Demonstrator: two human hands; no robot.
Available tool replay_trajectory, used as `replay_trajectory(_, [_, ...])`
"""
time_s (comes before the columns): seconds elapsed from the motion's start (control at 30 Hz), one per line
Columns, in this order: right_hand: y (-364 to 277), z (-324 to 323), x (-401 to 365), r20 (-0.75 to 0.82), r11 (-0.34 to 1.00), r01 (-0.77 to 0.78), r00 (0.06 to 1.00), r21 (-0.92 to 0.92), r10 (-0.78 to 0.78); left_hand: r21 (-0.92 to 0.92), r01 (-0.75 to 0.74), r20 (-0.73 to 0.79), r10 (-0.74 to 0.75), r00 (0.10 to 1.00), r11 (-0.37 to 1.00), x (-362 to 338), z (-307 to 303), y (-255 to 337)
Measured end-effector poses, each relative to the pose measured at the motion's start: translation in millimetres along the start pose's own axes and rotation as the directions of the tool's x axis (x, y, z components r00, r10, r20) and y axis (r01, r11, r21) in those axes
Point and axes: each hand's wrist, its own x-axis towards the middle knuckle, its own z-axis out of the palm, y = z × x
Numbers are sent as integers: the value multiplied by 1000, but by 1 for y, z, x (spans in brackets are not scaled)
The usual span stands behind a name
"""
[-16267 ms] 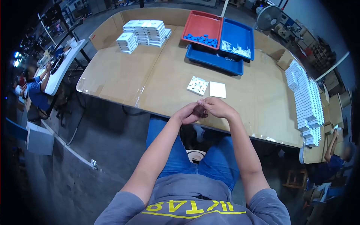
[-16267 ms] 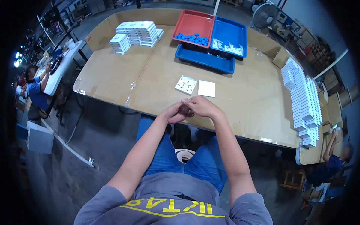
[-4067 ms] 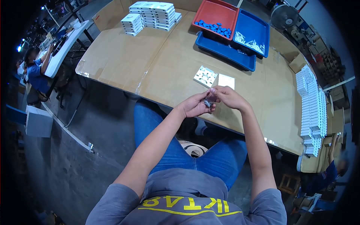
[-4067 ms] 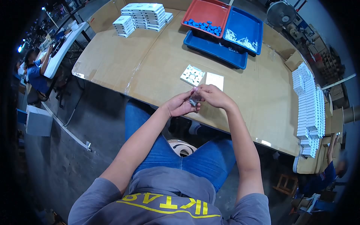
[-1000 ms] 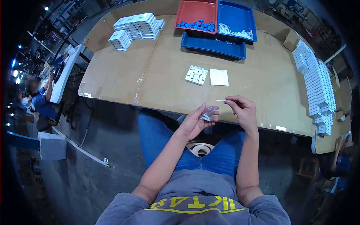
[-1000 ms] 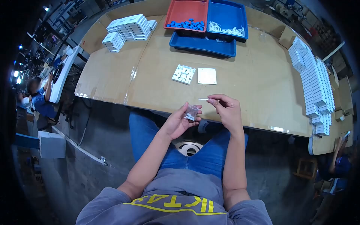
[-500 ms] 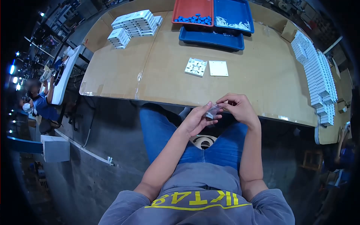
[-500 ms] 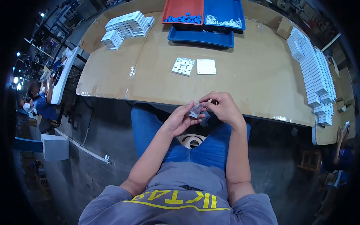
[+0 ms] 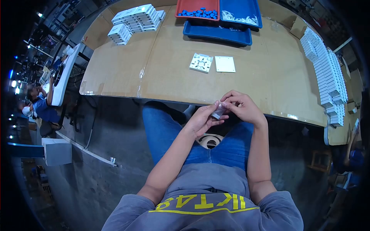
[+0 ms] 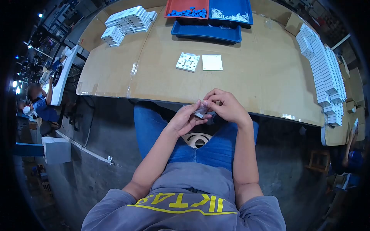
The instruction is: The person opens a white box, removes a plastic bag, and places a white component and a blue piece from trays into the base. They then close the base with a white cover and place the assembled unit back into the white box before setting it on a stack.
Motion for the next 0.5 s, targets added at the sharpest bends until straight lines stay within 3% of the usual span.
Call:
replay_trajectory(0.03, [-1,2,0,7,997,-35,999,67,35,-1,-2,-21,2,1000,1000,-1,1,1])
replay_trajectory(0.13, [-9,1,-3,131,1000,4,991,22,-7,32,-30,-7,30,1000,999,0,-4,1])
replay_trajectory(0.23, [2,0,1,81,995,92,993,-47,-88,78,-85,-34,87,996,993,-10,7,9])
replay_trajectory(0.33, [-4,-3,-2,-23,1000,-14,1000,-14,14,496,-340,42,370,928,799,-7,9,5])
replay_trajectory(0.43, [2,-1,-1,-79,995,70,995,66,-64,549,-416,61,462,885,725,-12,11,6])
replay_trajectory(0.5, [-1,10,-3,-182,965,132,979,226,-91,616,-430,37,521,852,659,-15,14,6])
